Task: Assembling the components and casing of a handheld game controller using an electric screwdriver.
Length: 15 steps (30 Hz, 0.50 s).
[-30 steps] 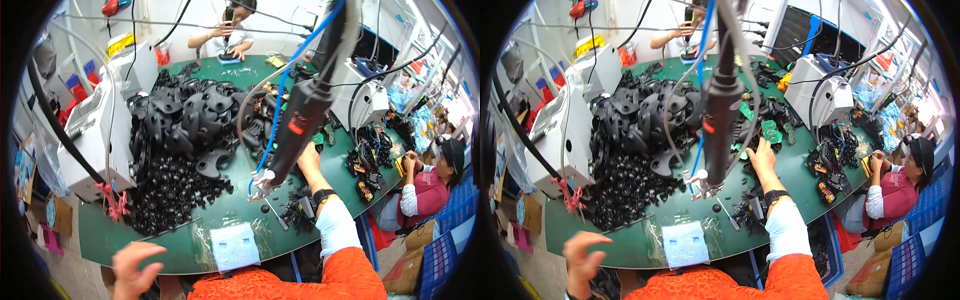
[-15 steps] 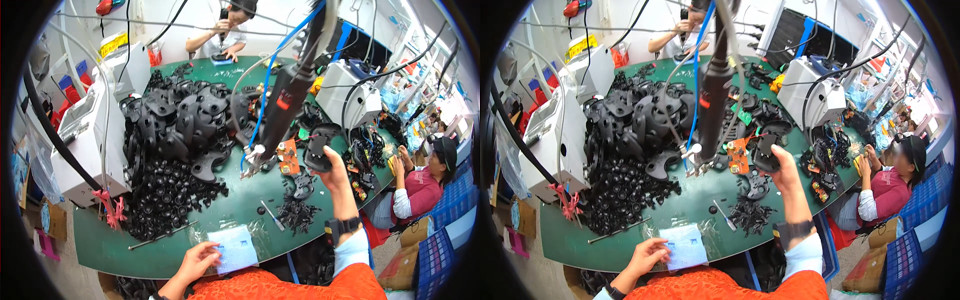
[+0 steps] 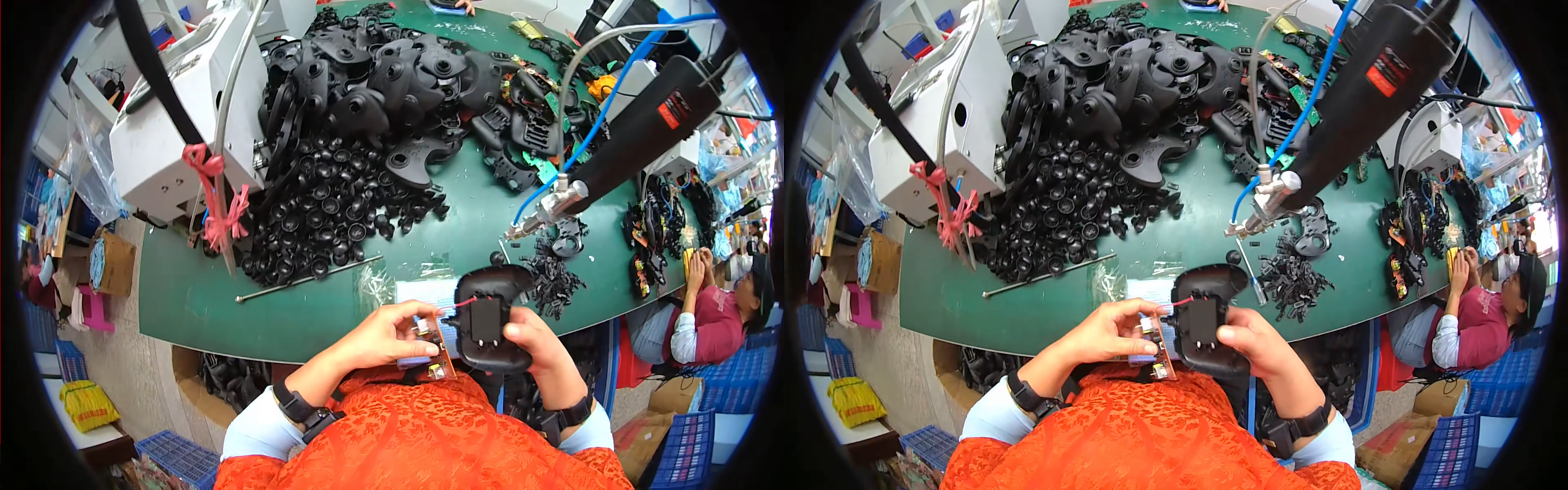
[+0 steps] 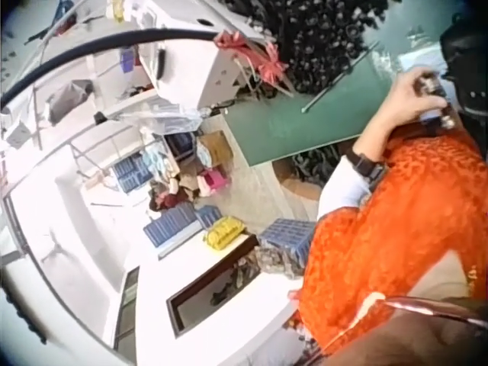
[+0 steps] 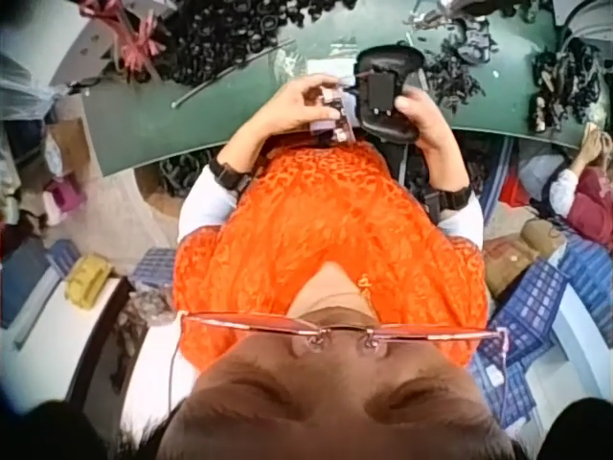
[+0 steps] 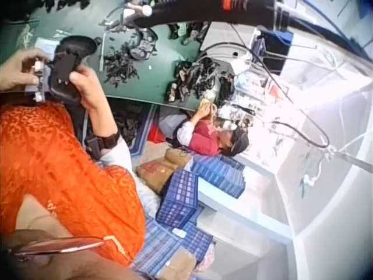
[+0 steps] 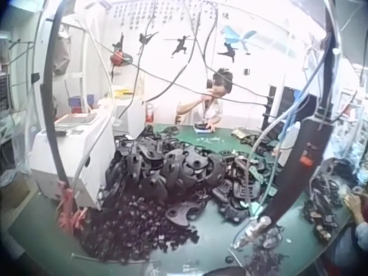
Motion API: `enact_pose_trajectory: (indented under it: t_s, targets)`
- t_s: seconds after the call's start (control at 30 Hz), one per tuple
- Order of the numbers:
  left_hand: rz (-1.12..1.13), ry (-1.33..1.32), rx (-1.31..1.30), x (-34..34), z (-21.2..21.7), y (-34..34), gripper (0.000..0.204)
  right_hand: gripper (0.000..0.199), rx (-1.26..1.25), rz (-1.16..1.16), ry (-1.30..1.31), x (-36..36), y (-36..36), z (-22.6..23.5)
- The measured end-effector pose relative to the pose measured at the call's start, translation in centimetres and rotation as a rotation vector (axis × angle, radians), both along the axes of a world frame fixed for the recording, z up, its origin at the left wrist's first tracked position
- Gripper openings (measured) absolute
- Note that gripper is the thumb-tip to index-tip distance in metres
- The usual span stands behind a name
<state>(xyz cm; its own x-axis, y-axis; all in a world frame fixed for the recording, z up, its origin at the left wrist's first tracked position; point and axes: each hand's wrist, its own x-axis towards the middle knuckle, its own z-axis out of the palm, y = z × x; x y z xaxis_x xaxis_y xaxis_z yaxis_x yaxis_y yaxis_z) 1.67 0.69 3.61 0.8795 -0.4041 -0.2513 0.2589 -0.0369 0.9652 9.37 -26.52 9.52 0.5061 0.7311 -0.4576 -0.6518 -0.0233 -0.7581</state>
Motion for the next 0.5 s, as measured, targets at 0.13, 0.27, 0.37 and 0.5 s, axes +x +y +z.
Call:
enact_pose_trajectory:
  t_s: [0.13,0.27,0.37,0.5]
  targets:
    - [0.139,0.181,0.000,-2.5,0.1,1.4,0.053,0.037,-0.143,0.024,0.027,0.8,1.3,-2.2]
    - [0.293,0.368,-0.032,-3.1,2.3,2.6,0.055,0.029,-0.461,0.223,-0.351,0.4,2.7,-4.3]
    - [0.336,0.404,-0.037,-2.7,3.2,2.9,0.059,0.050,-0.691,-0.067,-1.415,-0.6,3.4,-3.7]
    - [0.361,0.445,-0.134,-2.4,2.8,2.9,0.063,0.071,-0.352,0.239,-1.563,-4.0,5.6,1.2]
